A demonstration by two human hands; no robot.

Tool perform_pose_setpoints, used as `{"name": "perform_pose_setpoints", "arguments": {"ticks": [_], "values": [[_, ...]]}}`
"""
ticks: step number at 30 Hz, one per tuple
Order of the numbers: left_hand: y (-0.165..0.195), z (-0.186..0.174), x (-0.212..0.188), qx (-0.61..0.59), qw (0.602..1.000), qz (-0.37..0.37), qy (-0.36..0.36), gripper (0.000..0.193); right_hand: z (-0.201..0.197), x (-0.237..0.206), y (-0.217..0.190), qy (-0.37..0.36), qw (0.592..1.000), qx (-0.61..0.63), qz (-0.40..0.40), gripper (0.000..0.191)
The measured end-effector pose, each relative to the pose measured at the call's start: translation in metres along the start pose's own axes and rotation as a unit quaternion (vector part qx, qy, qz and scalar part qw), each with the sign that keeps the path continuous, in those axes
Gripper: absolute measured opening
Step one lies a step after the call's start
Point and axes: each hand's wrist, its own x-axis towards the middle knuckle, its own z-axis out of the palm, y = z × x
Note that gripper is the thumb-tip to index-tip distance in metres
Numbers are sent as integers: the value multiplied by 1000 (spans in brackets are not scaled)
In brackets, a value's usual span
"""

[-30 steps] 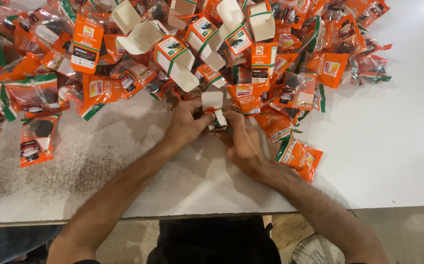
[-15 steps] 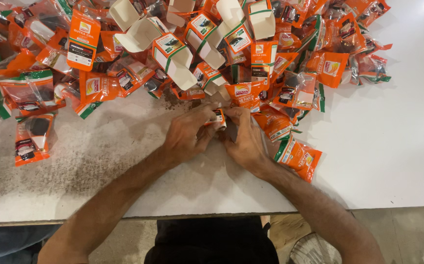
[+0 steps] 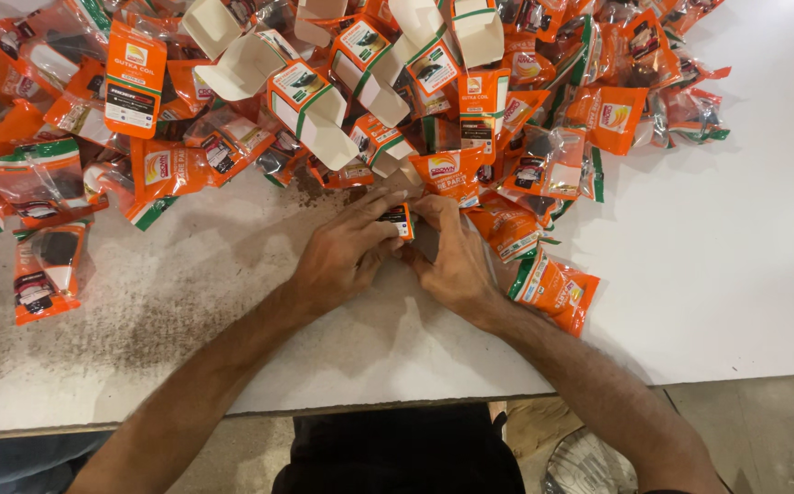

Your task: The person folds flat pre-cut paperboard boxes into open boxes at a table, pressing the flaps and creases to shape each box, and places the finished boxes onto a large pile of folded boxes and packaged items on the table. The person repeats this folding cycle continuously throughout the clip.

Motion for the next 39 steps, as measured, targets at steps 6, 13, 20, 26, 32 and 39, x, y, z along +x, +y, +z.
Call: {"name": "perform_pose_setpoints", "arguments": {"ticks": [6,13,20,26,32,39], "values": [[5,-3,-3,77,994,64,-31,19,-1,-2,3,-19,1000,13,-11,68],[9,-2,-12,-4,999,1,-39,25,2,-5,5,-5,996,-64,-68,89],[-10,-1,-20,-269,956,-121,-2,18,2,-3,6,-15,996,-47,-81,94],[-19,-3,-18,-402,890,-215,-17,26,1,-5,7,-27,996,-51,-70,95],[-11,-9,-19,-255,954,-148,-57,29,3,-3,8,-35,996,-46,-67,96],[4,-1,-19,-161,985,-58,-38,15,3,-5,7,-25,997,-31,-60,93]]}}
